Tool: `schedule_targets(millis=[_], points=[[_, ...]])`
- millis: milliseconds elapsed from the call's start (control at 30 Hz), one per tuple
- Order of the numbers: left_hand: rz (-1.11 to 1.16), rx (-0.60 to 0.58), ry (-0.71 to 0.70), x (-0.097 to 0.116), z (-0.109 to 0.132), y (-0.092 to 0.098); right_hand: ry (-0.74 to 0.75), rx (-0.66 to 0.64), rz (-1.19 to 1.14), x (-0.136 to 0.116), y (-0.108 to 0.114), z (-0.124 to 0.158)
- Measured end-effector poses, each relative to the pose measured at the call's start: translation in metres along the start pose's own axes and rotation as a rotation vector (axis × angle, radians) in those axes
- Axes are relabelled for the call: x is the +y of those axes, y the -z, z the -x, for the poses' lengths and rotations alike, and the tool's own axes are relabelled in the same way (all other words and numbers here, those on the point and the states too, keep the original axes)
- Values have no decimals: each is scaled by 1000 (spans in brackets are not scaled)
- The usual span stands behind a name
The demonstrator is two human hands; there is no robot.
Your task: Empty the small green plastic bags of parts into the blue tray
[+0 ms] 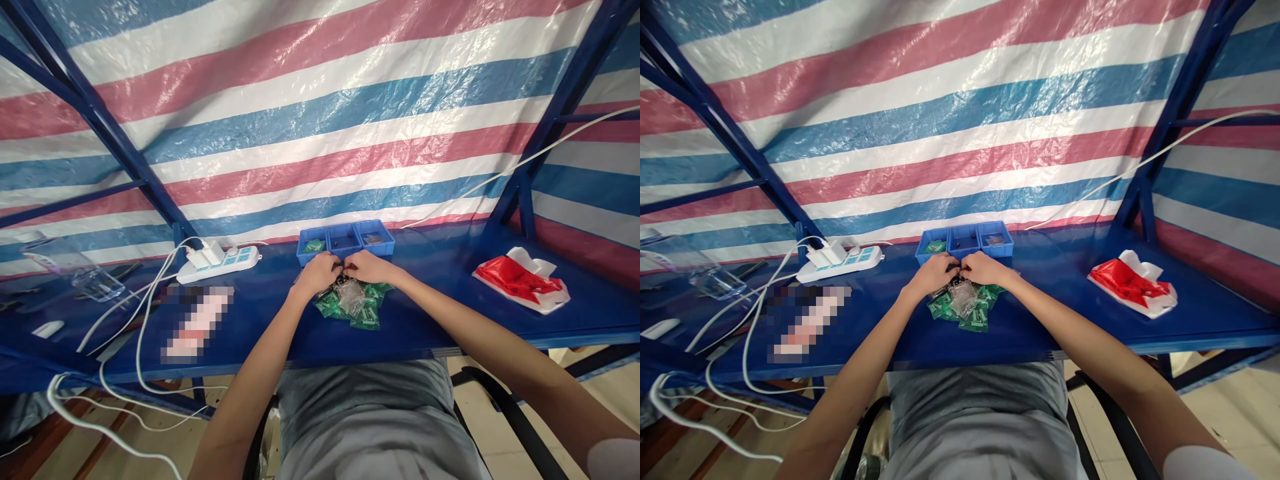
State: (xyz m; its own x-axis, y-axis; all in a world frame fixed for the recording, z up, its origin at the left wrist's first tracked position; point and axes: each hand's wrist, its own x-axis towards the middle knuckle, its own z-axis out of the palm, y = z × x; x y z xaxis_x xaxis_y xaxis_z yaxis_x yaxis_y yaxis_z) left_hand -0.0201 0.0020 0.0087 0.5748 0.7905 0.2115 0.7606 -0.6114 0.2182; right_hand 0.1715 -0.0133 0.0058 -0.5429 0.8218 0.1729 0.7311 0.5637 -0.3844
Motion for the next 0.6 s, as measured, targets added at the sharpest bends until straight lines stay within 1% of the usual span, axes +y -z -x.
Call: schedule_targets(millis=[300, 600], points=[[-1, 1, -4, -2, 0, -1, -4, 0, 10, 3, -4, -1], [-18, -12, 18, -2, -1, -1, -78, 33, -9, 3, -8, -4]])
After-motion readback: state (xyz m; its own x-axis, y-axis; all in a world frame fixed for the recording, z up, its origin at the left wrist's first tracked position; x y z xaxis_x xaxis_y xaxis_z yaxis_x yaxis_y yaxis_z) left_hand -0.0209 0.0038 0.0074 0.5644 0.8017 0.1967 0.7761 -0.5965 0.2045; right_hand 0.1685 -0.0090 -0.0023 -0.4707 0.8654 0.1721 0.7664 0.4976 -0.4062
